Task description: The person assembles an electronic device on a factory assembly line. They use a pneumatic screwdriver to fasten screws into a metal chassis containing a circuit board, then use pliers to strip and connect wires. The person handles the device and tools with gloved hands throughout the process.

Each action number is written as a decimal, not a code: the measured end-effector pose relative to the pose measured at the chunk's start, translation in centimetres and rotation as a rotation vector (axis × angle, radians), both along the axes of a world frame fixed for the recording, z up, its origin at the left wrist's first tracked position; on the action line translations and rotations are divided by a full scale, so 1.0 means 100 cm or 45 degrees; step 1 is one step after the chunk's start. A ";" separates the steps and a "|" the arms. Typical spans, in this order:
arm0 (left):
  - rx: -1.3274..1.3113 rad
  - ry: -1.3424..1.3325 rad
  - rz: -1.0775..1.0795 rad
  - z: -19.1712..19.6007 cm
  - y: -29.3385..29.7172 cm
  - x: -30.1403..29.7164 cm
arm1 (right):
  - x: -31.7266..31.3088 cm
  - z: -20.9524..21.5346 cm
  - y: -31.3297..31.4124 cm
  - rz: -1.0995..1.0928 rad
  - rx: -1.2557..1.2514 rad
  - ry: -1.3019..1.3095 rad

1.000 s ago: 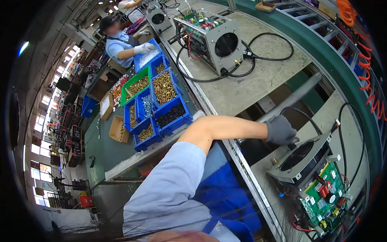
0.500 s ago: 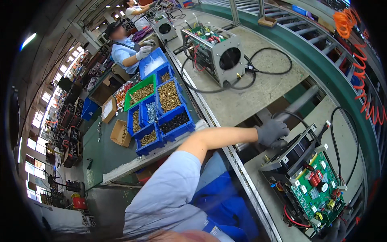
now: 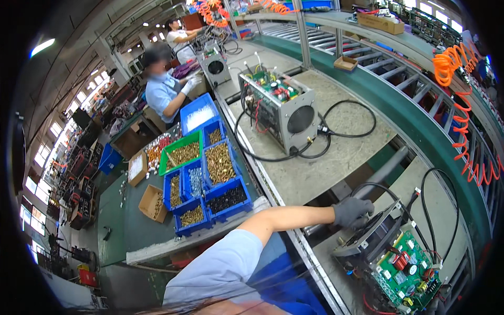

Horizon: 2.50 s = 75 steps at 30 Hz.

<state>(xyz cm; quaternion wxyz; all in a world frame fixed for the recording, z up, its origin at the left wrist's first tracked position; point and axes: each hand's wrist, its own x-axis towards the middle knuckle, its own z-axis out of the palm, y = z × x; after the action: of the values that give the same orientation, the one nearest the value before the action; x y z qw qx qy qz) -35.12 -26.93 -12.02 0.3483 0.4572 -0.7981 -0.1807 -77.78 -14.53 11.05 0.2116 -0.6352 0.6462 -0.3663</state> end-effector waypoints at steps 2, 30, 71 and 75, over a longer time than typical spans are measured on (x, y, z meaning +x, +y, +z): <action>-0.060 -0.014 -0.010 0.007 -0.003 -0.003 | -0.004 0.001 -0.001 -0.062 0.055 0.033; 0.371 0.282 0.325 0.208 0.058 -0.043 | 0.042 0.024 0.009 0.055 0.078 -0.164; -0.520 -0.365 0.058 0.248 0.119 -0.068 | 0.070 -0.017 -0.045 0.274 -0.344 0.118; -0.870 -0.453 0.017 0.201 0.120 -0.146 | 0.088 -0.016 -0.050 0.285 -0.331 0.172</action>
<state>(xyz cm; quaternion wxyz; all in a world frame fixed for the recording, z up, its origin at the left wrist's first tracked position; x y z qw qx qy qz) -49.68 -14.98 8.11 0.3378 0.3442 -0.8573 0.1802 -68.98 -19.56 9.44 0.1233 -0.7483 0.5313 -0.3775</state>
